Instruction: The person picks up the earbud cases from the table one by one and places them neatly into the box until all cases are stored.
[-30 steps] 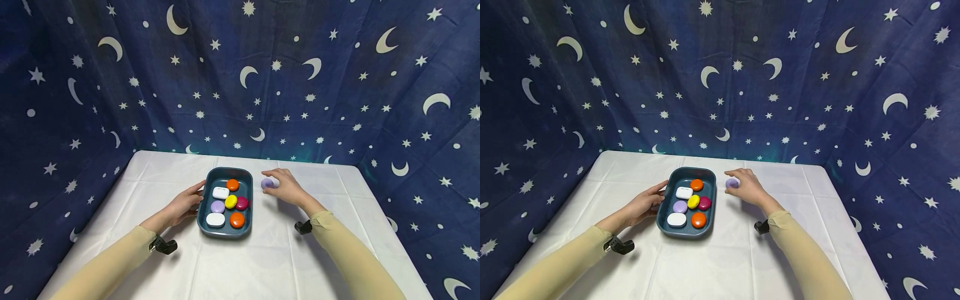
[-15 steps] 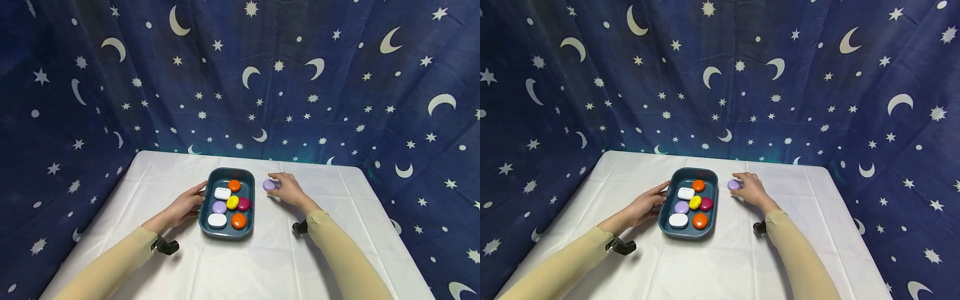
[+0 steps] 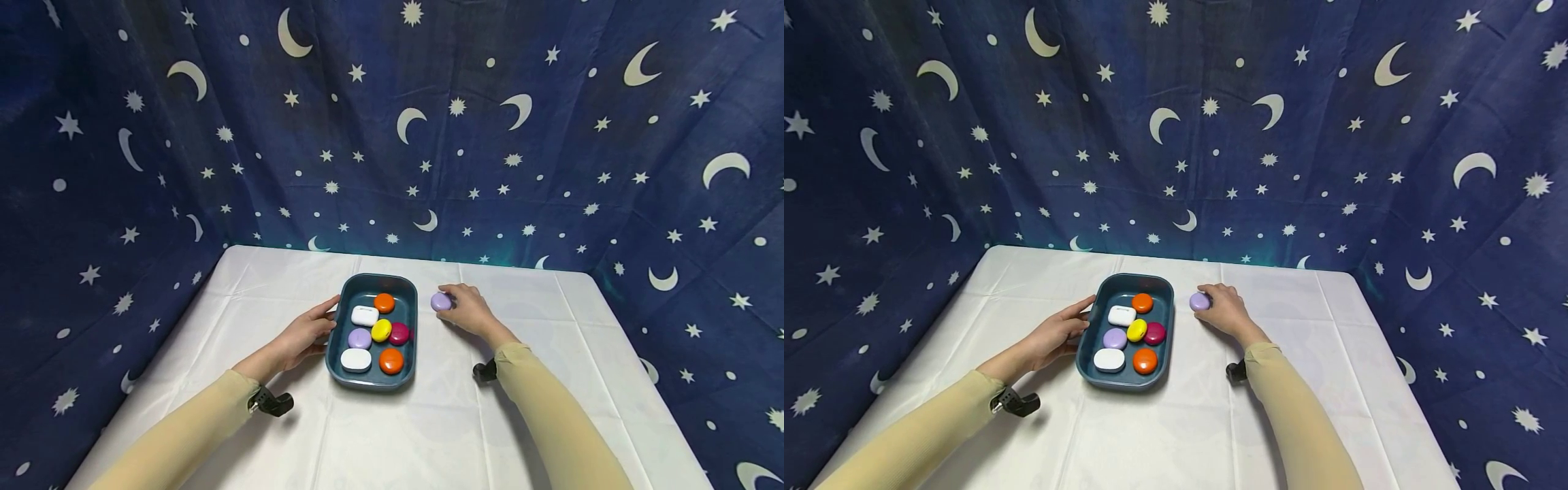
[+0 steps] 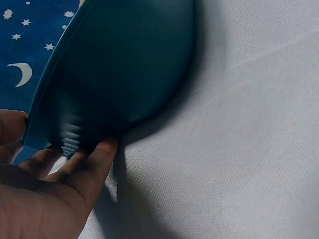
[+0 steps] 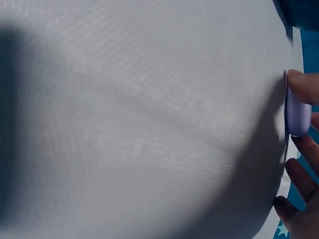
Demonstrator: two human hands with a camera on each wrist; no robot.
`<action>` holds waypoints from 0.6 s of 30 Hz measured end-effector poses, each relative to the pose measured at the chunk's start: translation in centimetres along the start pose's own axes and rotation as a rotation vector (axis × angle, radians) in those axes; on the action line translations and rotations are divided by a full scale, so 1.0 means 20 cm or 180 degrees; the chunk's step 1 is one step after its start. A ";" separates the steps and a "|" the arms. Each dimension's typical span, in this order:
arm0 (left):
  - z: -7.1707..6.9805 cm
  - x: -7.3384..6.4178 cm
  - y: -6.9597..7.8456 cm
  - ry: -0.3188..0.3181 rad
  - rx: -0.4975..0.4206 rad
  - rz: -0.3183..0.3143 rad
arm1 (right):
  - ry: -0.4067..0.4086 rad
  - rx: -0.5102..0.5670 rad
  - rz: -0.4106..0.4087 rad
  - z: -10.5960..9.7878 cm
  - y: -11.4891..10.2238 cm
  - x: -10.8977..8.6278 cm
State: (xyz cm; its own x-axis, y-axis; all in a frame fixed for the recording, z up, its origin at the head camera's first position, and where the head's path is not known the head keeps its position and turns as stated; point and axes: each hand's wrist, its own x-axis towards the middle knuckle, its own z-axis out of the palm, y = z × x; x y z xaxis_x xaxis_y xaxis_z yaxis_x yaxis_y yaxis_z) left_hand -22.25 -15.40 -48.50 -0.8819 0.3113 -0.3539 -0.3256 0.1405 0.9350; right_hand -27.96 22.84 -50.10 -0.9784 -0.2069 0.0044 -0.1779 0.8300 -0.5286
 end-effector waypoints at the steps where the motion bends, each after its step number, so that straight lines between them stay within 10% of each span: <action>1: 0.00 0.00 0.00 -0.0005 0.0008 0.0008 | 0.0008 -0.0016 0.0017 0.00 0.00 0.00; 18: 0.00 -0.01 0.01 -0.0016 0.0027 0.0008 | 0.0246 0.0201 -0.0194 -0.04 -0.03 -0.02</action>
State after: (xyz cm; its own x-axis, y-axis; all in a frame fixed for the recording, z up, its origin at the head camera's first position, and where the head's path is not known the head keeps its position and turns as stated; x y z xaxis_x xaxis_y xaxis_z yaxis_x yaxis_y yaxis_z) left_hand -22.13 -15.33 -48.31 -0.8811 0.3162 -0.3518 -0.3205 0.1478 0.9356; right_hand -27.56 22.86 -49.14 -0.9716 -0.2133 0.1022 -0.2325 0.7823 -0.5779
